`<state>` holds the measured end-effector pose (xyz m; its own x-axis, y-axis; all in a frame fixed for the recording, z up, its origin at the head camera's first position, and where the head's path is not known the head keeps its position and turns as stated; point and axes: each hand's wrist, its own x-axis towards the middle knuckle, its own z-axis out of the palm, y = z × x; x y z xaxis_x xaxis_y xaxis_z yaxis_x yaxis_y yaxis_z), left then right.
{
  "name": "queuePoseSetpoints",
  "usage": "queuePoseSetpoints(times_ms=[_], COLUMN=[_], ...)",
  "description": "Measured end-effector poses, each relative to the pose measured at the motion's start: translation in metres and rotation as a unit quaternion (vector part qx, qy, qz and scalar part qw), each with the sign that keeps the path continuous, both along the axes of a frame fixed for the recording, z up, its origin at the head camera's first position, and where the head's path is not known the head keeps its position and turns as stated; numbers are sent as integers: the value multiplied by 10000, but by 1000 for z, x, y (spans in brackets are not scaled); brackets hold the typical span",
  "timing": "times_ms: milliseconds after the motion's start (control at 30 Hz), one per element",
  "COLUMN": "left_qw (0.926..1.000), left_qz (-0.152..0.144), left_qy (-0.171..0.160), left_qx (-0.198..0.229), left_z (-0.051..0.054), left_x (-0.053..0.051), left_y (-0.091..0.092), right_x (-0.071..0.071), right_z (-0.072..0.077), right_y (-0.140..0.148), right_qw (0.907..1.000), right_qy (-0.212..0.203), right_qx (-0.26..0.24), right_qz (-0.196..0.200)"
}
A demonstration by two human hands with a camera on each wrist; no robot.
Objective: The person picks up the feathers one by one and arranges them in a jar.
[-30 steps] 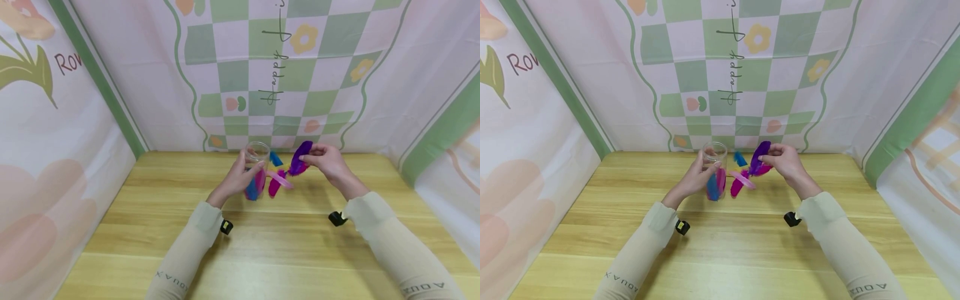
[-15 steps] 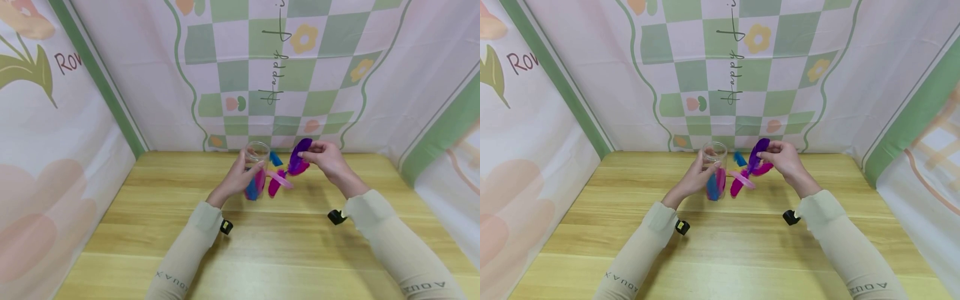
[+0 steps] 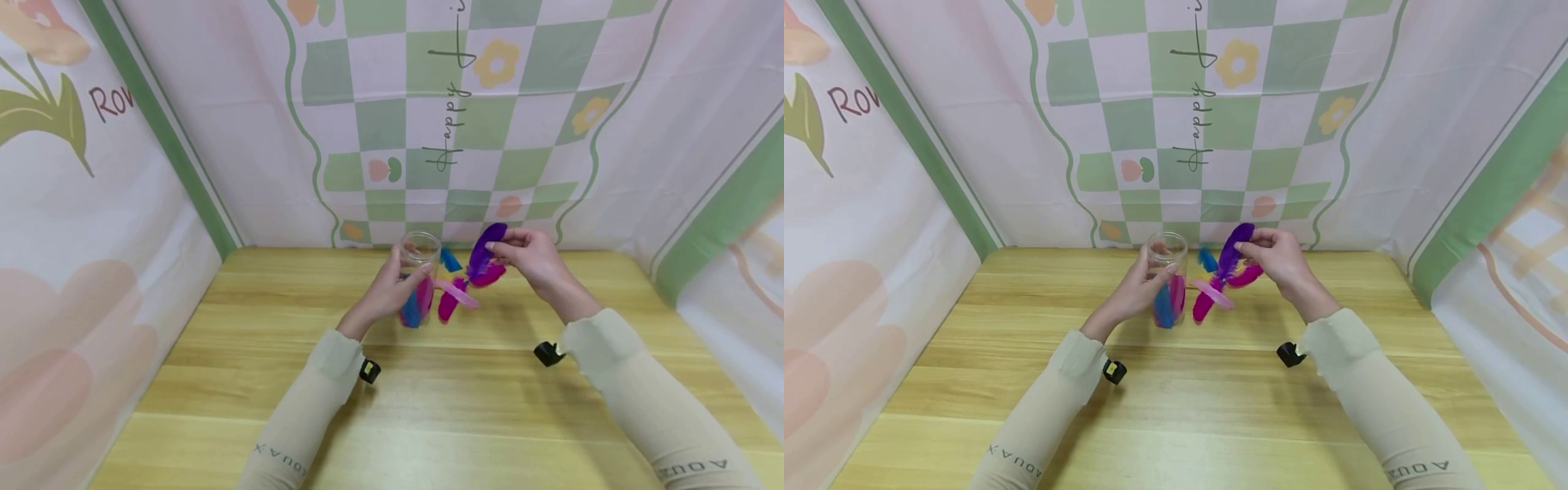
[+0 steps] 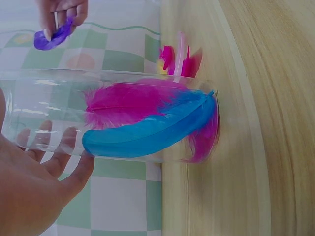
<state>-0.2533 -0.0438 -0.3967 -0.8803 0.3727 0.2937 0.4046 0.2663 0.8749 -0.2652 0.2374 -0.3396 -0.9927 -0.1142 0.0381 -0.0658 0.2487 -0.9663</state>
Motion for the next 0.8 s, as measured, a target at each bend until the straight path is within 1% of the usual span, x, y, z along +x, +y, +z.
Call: queuePoseSetpoints(times_ms=[333, 600, 800], left_qw=[10000, 10000, 10000], left_qz=[-31, -4, 0], left_qy=[29, -16, -18], left_qx=[61, 28, 25], left_z=[-1, -2, -1], left_x=[-2, -2, -2], left_y=[0, 0, 0], right_x=[3, 4, 5], right_z=[5, 9, 12], right_y=[-3, -7, -9], right_qw=[9999, 9998, 9996], right_qy=[111, 137, 263], right_qx=[49, 104, 74], right_qz=[-15, 22, 50])
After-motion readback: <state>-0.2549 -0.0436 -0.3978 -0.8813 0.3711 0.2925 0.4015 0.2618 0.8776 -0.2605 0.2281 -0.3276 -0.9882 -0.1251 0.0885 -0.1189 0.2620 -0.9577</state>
